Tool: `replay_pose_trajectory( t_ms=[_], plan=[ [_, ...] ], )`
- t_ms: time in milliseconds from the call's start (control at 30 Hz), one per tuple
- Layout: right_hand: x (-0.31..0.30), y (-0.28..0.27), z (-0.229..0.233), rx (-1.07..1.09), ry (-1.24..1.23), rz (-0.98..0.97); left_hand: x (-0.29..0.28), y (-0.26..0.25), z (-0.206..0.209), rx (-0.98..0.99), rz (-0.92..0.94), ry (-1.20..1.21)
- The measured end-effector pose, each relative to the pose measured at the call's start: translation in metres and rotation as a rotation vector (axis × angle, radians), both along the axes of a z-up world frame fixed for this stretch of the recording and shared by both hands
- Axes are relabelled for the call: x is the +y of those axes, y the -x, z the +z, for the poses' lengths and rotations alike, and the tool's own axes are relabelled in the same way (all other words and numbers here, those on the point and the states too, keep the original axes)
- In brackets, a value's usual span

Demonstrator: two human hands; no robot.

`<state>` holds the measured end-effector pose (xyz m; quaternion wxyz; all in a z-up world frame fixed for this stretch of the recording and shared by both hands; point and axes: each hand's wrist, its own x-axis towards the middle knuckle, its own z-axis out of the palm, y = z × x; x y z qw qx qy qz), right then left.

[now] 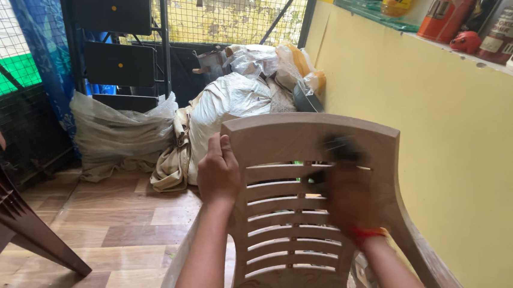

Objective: The person wipes a beige plastic chair with a dark cloth, covering the seat, backrest, and armrests. They then move to a dark brown table and wipe its surface with the same cloth.

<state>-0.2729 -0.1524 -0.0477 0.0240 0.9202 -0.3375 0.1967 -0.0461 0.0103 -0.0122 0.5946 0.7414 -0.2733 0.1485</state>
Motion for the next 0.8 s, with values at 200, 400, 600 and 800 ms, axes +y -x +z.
replay_pose_trajectory(
  t_ms=[200, 400, 600, 800],
  plan=[
    [-0.002, -0.028, -0.054, -0.477, 0.37, -0.271, -0.003, 0.003, -0.002, 0.035, 0.029, -0.075],
    [0.118, -0.131, -0.083, -0.386, 0.098, 0.371, -0.004, -0.003, -0.006, -0.021, 0.04, -0.028],
    [0.028, -0.05, -0.067, -0.092, 0.257, 0.576, -0.002, -0.002, -0.005, -0.017, 0.044, -0.041],
    [0.002, 0.021, -0.077, -0.351, 0.539, -0.25, -0.004, -0.003, -0.008, -0.028, 0.044, -0.045]
  ],
)
